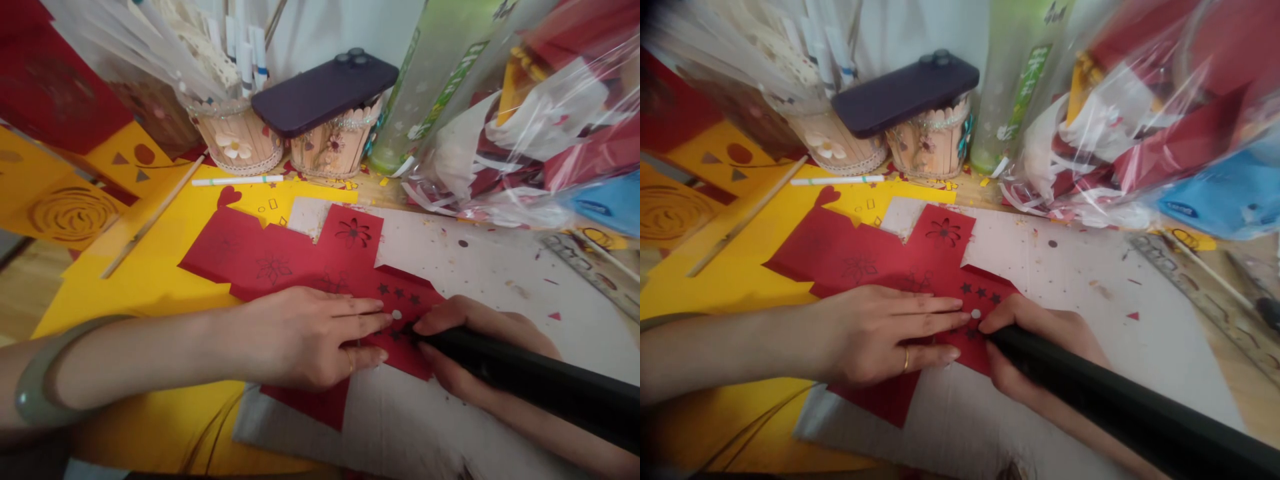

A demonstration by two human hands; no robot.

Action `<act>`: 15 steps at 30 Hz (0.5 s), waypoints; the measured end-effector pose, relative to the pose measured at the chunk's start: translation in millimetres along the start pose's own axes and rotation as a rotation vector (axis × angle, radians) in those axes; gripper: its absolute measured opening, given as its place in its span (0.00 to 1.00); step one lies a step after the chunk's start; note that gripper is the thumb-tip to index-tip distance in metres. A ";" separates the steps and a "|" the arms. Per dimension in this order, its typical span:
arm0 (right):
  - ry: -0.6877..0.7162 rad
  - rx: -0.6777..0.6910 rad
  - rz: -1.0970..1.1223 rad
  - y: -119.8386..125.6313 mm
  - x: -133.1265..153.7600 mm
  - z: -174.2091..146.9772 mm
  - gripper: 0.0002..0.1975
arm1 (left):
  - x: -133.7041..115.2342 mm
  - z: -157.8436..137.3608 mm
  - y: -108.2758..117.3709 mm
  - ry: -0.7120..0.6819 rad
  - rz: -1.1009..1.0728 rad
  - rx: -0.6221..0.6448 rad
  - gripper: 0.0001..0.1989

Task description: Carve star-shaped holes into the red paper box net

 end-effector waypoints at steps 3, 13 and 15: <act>-0.026 0.032 -0.007 -1.4 -3.6 -3.1 0.04 | 0.0 0.3 0.9 0.000 -0.002 0.004 0.18; -0.078 0.090 0.084 -2.6 -9.5 -4.9 0.04 | 0.2 0.2 -0.3 -0.006 0.005 0.015 0.18; -0.085 0.092 0.091 -2.0 -9.9 -5.1 0.05 | 0.1 0.8 1.1 0.000 0.009 -0.005 0.18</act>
Point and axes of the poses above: each hand's wrist, its own z-axis towards the middle knuckle, its own y-axis out of the back of the hand, x = y × z, the point moved 8 cm from there along z, towards the middle knuckle, and after that the axes turned 10 degrees about y, right-handed, at the moved point
